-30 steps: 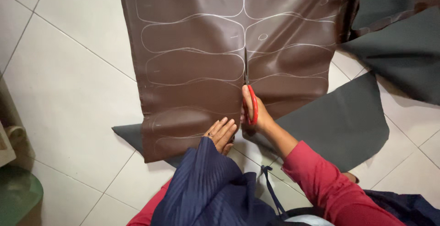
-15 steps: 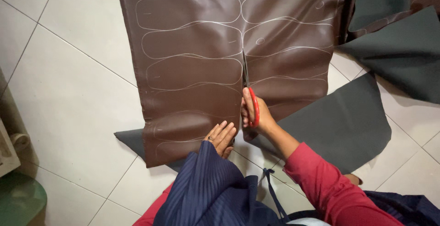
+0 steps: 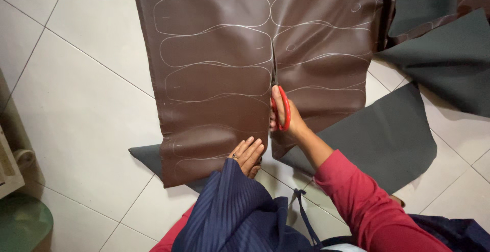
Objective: The person uses red-handled scissors to cut a large brown sheet of material laid on a tiled floor. They follow white chalk lines to separate the sheet into multiple pieces, occasionally repositioning the material and moving cut pieces aside.
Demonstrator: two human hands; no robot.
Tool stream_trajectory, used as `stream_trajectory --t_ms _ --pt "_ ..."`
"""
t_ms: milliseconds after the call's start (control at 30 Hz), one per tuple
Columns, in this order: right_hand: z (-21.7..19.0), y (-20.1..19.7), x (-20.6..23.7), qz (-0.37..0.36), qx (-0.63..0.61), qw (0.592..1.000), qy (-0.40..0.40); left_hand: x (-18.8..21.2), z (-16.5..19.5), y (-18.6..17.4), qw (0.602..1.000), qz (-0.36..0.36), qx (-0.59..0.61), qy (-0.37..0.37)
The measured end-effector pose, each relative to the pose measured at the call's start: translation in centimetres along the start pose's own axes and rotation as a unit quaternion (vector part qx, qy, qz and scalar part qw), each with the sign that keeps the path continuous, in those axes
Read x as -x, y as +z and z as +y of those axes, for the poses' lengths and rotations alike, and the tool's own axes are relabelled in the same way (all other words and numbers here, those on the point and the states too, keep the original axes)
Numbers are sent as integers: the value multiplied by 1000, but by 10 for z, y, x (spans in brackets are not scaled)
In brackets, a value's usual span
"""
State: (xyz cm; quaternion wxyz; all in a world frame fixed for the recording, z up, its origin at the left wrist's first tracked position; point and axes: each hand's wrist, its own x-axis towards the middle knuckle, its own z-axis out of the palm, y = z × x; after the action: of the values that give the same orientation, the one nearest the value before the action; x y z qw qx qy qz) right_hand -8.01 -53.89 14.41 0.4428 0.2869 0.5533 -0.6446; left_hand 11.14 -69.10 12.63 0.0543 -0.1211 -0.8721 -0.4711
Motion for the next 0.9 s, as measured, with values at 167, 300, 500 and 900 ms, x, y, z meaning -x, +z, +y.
stream_trajectory --t_ms 167,300,500,900 --pt "0 3 0 35 56 997 -29 0 -2 -2 1000 -7 4 8" --pt "2 1 -1 53 89 993 -56 -1 -1 -4 1000 -8 3 7" --pt "-11 -2 -6 42 92 994 -41 1 -2 -3 1000 -9 -4 8" --pt "-39 7 -26 43 137 987 -71 7 -13 8 999 -24 -24 -2"
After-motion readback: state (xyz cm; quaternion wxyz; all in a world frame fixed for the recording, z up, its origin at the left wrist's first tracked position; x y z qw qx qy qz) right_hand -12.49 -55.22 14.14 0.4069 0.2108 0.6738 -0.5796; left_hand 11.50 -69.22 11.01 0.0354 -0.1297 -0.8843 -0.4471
